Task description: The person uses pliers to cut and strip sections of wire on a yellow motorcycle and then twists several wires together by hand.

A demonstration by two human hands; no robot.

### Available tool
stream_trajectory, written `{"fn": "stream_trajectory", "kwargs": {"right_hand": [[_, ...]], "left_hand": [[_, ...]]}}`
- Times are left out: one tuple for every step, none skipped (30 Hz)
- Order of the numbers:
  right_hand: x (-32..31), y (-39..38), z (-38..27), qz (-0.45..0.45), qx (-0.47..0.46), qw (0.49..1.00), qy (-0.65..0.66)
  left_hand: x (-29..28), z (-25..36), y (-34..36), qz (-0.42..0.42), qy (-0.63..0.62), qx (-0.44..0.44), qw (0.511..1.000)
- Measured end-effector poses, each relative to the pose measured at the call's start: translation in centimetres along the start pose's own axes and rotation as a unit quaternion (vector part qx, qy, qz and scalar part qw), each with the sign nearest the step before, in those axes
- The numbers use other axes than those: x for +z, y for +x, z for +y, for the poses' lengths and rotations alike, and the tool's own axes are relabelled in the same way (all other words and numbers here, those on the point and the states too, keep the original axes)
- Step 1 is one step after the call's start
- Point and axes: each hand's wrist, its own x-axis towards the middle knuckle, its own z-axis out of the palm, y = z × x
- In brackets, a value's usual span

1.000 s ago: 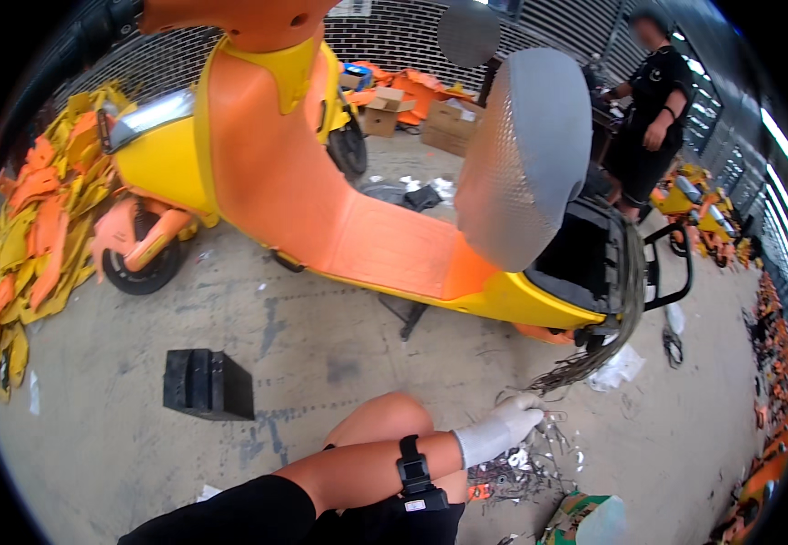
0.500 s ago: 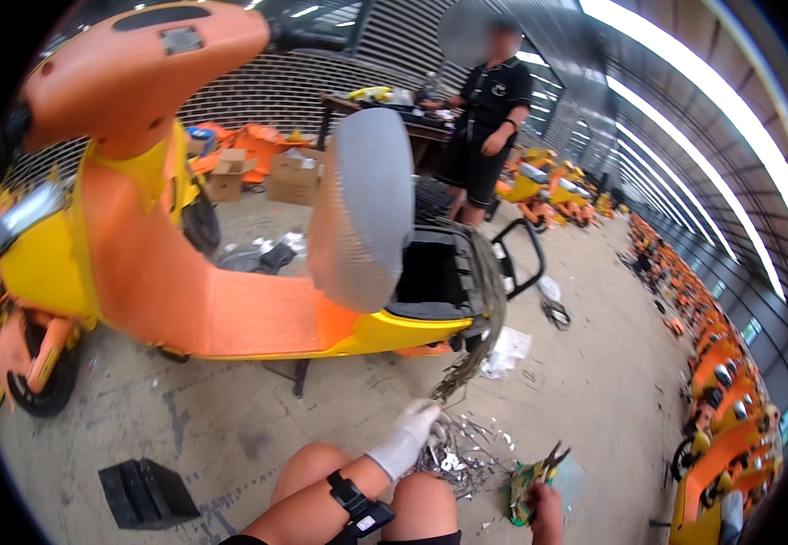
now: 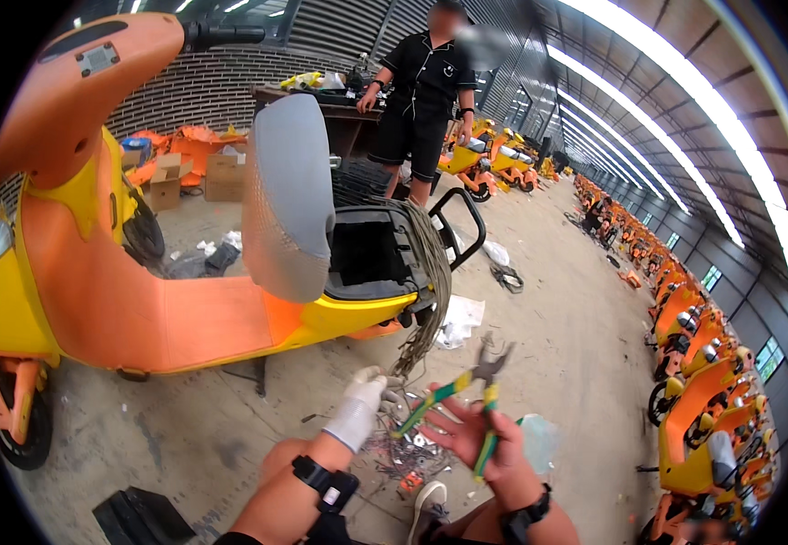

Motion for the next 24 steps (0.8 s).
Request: {"fn": "stream_trajectory", "kwargs": {"right_hand": [[-0.5, 0.7, 0.8, -0.019, 0.024, 0.999, 0.018], [0.0, 1.3, 1.0, -0.037, 0.045, 0.998, 0.031], [0.1, 1.1, 1.2, -0.036, 0.068, 0.996, 0.049], [-0.2, 1.0, 1.2, -0.023, 0.090, 0.993, 0.068], [-0.6, 1.2, 1.1, -0.010, 0.112, 0.990, 0.086], [-1.4, 1.3, 1.2, -0.013, 0.131, 0.985, 0.112], [-2.4, 1.3, 0.9, -0.014, 0.151, 0.979, 0.137], [-3.3, 1.5, 0.8, -0.022, 0.166, 0.972, 0.164], [-4.3, 1.4, 0.9, -0.019, 0.181, 0.965, 0.188], [-5.1, 1.4, 1.0, -0.017, 0.194, 0.958, 0.212], [-6.3, 1.0, 1.3, -0.011, 0.202, 0.949, 0.240], [-7.3, 0.9, 1.8, -0.018, 0.202, 0.941, 0.271], [-7.1, 1.2, 2.2, 0.098, 0.203, 0.943, 0.245], [-6.2, 1.7, 2.2, 0.203, 0.209, 0.928, 0.232], [-7.0, 1.7, 2.3, 0.219, 0.196, 0.922, 0.251], [-7.8, 2.0, 2.8, 0.237, 0.180, 0.916, 0.270], [-8.4, 2.4, 3.3, 0.214, 0.177, 0.919, 0.279], [-9.1, 2.5, 3.8, 0.190, 0.174, 0.924, 0.282], [-9.0, 2.6, 4.9, 0.214, 0.162, 0.924, 0.272], [-8.6, 3.4, 5.6, 0.232, 0.153, 0.928, 0.249], [-8.0, 4.2, 5.6, 0.248, 0.144, 0.934, 0.214], [-7.1, 4.3, 4.6, 0.283, 0.172, 0.922, 0.198], [-6.7, 4.3, 4.0, 0.285, 0.148, 0.927, 0.195], [-6.7, 4.2, 3.7, 0.288, 0.124, 0.930, 0.192]], "left_hand": [[-0.3, 0.1, 0.5, 0.030, 0.027, 0.000, 0.999], [-0.6, -0.1, 0.9, 0.034, 0.025, 0.003, 0.999], [-0.8, -0.5, 1.1, 0.040, 0.023, 0.007, 0.999], [-1.2, 0.3, 1.2, 0.031, 0.043, -0.008, 0.999], [-1.4, 1.0, 1.1, 0.023, 0.063, -0.024, 0.997], [-2.1, 1.5, 0.9, 0.017, 0.095, -0.045, 0.994], [-2.8, 1.6, 0.9, 0.025, 0.081, -0.040, 0.996], [-3.5, 1.5, 1.0, 0.031, 0.074, -0.032, 0.996], [-4.0, 1.2, 1.0, 0.034, 0.069, -0.030, 0.997], [-5.1, 1.6, 0.8, 0.015, 0.079, -0.035, 0.996], [-4.9, 2.3, 0.1, 0.044, 0.099, -0.027, 0.994], [-4.4, 2.7, -0.6, 0.026, 0.105, 0.005, 0.994], [-4.9, 2.0, -0.7, -0.006, 0.134, -0.003, 0.991], [-5.1, 1.5, -0.2, 0.024, 0.112, -0.011, 0.993], [-4.9, 1.4, -0.4, 0.032, 0.161, -0.018, 0.986], [-5.4, 0.9, -0.2, 0.041, 0.104, -0.024, 0.993], [-5.9, 1.1, -0.4, 0.060, 0.098, -0.032, 0.993], [-4.6, 1.2, -1.0, 0.071, 0.094, -0.046, 0.992], [-3.7, 1.8, -2.1, 0.089, 0.090, -0.052, 0.991], [-4.1, 2.0, -2.6, 0.095, 0.097, -0.061, 0.989], [-5.2, 1.8, -2.6, 0.097, 0.096, -0.064, 0.989], [-6.1, 0.9, -2.1, 0.124, 0.111, -0.076, 0.983], [-6.9, 0.2, -1.1, 0.083, 0.099, -0.108, 0.986], [-4.7, -0.3, -0.7, 0.077, 0.103, -0.119, 0.985]]}}
